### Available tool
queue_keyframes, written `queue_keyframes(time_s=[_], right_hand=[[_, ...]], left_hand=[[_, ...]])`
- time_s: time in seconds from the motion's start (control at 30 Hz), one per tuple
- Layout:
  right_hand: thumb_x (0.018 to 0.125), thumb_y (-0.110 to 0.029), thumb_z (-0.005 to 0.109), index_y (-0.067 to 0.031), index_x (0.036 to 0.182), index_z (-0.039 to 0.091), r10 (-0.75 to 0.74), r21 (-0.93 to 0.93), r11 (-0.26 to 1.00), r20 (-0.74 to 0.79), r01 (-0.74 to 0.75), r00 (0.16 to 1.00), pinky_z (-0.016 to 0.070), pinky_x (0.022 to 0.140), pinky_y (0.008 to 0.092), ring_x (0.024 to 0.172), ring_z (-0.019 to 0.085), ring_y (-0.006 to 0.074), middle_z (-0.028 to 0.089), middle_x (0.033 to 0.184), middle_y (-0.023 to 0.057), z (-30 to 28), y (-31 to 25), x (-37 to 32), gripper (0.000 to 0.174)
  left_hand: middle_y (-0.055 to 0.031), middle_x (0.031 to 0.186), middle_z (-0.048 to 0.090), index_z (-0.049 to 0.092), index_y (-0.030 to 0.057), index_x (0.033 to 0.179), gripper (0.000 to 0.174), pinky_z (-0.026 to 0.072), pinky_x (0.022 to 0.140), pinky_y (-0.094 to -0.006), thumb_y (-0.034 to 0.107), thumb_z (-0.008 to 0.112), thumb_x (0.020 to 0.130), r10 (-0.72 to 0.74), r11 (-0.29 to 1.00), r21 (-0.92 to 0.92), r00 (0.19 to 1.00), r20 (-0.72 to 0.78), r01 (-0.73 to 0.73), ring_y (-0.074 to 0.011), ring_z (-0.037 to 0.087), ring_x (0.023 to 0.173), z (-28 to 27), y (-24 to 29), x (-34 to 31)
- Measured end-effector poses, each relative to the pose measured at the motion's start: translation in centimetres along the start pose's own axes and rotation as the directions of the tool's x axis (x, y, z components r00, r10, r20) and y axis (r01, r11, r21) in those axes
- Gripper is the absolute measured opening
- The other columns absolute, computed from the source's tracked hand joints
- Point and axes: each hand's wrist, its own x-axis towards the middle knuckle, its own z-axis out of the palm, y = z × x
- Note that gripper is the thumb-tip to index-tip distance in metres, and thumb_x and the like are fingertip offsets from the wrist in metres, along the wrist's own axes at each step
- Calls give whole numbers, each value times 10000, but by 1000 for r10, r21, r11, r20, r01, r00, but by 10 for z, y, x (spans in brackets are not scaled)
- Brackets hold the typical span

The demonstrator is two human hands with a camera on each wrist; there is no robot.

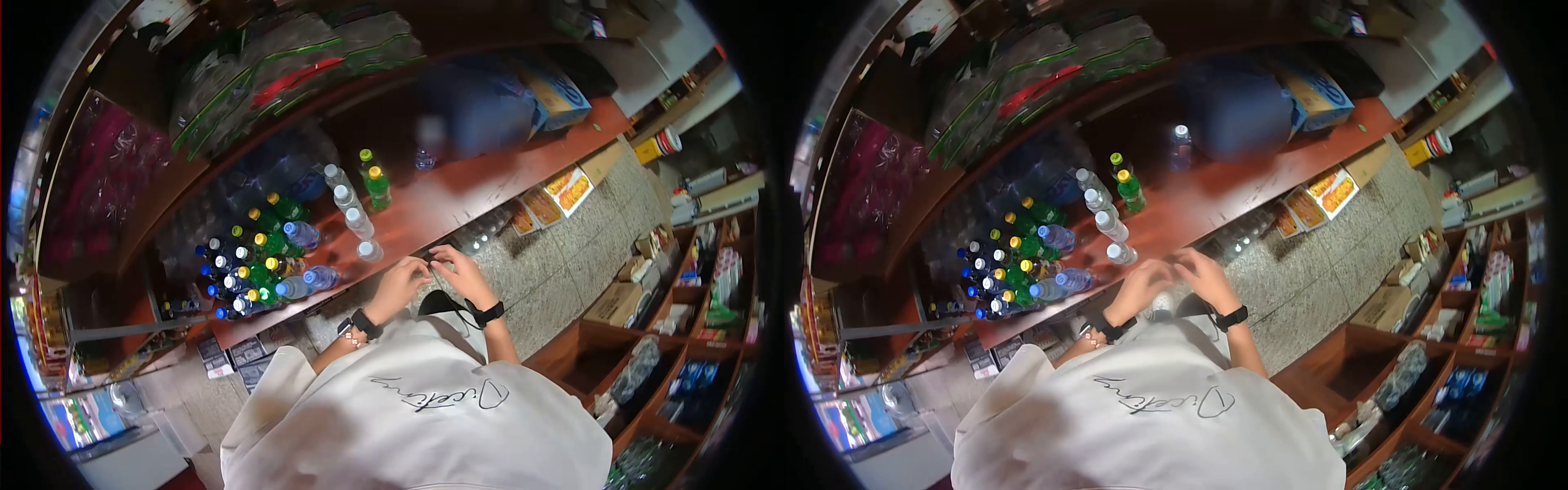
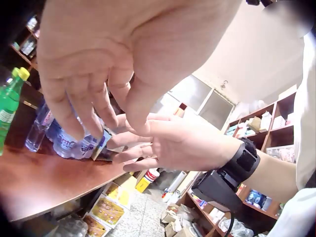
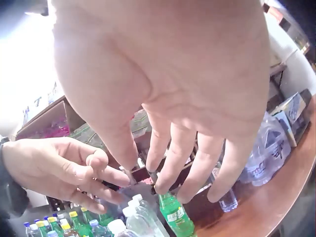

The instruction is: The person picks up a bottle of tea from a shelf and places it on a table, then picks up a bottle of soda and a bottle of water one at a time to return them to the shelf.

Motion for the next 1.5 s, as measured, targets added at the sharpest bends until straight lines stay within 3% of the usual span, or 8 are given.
queue_keyframes(time_s=[0.27,0.47,0.7,0.87,0.93,1.07,1.2,1.5], right_hand=[[918,-127,640,-24,1183,599,-144,75,989,345,125,927,528,852,344,970,667,211,689,1021,133,-16,44,141,287],[857,-232,709,-37,1351,438,-209,-33,965,498,259,842,495,935,419,1147,594,347,587,1252,222,8,91,250,596],[689,-303,838,-26,1335,455,-218,93,976,404,197,888,464,970,434,1174,558,383,569,1262,227,65,99,299,801],[674,-250,861,-66,1319,449,-312,47,946,389,320,867,493,918,380,1113,615,320,626,1187,165,90,113,311,787],[666,-276,861,-98,1222,490,-5,-131,989,475,76,880,520,850,391,1014,662,321,667,1087,160,81,100,311,692],[644,-328,846,-144,1212,487,-340,113,919,711,377,616,538,802,443,999,661,381,692,1034,150,51,129,298,696],[671,-217,852,-130,1287,485,-257,-3,817,893,576,369,532,832,455,1035,637,406,676,1078,181,29,111,260,723],[608,-375,866,-112,1178,550,-233,179,705,972,686,-15,523,766,478,923,652,395,680,978,186,91,70,150,704]], left_hand=[[-97,1043,640,629,44,881,113,481,842,-370,18,674,782,-213,975,-116,937,-278,187,-302,621,988,1,-22,52],[-138,1019,630,604,25,850,80,467,868,-391,-24,541,849,-227,972,-69,817,-529,225,-340,606,1005,9,-47,109],[-201,1375,464,306,26,1448,668,493,963,-367,13,617,857,-477,871,-337,455,-752,357,-298,577,1156,28,-107,163],[-238,1367,431,236,-7,1492,739,492,966,-349,-25,619,860,-535,844,-433,429,-728,317,-290,558,1162,20,-105,175],[-221,1350,445,269,17,1490,739,490,956,-357,-20,633,848,-559,829,-435,478,-678,352,-282,563,1141,27,-114,172],[-226,1323,503,336,53,1471,754,459,995,-387,80,701,812,-564,825,-444,460,-686,350,-327,542,1194,55,-106,144],[-199,1384,491,386,61,1442,750,427,1042,-404,130,746,788,-542,839,-445,557,-629,314,-364,488,1270,105,-130,105],[-175,1272,596,436,82,1427,744,471,949,-374,232,781,784,-685,728,-571,378,-622,380,-291,599,1114,116,-34,-43]])
